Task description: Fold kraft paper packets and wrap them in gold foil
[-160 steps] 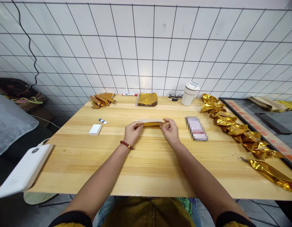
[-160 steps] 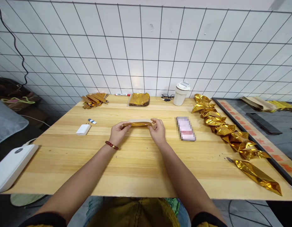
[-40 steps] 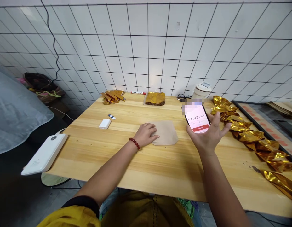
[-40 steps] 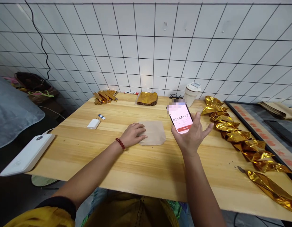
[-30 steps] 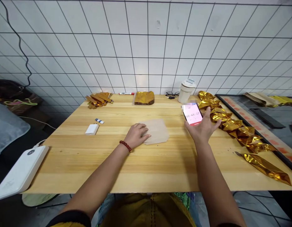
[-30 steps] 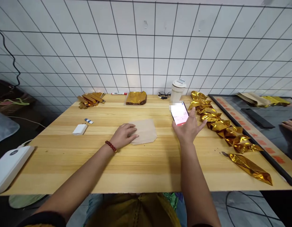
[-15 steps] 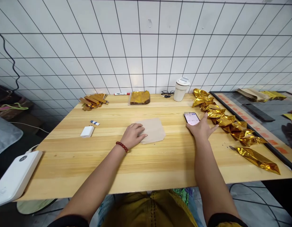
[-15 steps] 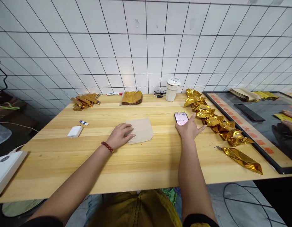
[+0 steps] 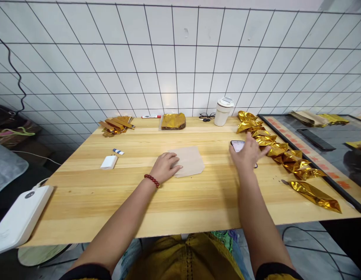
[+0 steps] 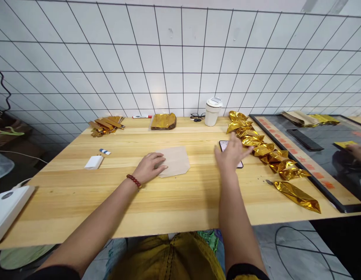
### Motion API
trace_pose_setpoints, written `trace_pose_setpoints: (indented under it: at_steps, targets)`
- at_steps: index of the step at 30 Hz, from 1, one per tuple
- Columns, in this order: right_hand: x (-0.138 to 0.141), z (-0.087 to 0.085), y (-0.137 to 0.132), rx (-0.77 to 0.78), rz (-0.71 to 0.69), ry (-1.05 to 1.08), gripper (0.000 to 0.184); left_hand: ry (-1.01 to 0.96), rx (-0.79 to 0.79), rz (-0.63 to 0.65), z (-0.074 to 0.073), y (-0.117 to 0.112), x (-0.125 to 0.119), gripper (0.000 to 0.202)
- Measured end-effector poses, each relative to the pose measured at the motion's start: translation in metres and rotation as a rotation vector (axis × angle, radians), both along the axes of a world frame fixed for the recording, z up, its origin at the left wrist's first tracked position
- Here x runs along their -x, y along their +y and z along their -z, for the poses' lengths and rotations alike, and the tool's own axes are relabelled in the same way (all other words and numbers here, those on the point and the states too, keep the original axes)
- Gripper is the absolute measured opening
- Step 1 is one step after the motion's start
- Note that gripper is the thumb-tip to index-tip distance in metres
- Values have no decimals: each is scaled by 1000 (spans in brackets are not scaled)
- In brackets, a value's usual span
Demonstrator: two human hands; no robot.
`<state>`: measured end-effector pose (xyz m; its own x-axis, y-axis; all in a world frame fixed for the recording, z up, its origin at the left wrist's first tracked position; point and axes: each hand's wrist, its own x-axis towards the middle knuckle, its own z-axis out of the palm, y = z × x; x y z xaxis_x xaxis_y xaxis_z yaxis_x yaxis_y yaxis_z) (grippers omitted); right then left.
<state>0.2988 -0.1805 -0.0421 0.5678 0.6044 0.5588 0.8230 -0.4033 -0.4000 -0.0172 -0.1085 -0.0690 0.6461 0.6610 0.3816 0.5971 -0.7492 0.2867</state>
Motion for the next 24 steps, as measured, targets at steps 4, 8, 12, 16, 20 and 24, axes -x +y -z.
trace_pose_setpoints:
  at_steps: [4,8,12,16,20,24]
  targets:
    - [82,2,20,68,-511,-8,64,5,-7,11,-1,0,-1,34]
    - [125,19,30,395,-869,-30,66,10,-33,21,2,2,-1,37]
    - [115,27,28,587,-891,-72,66,1,-42,20,6,2,0,38]
    - [96,29,29,616,-814,-57,68,21,24,1,4,4,1,40]
    - [84,41,37,443,-793,46,54,130,176,-52,-4,10,1,45]
    - [71,53,42,137,-835,317,53,134,212,-59,-3,15,4,44]
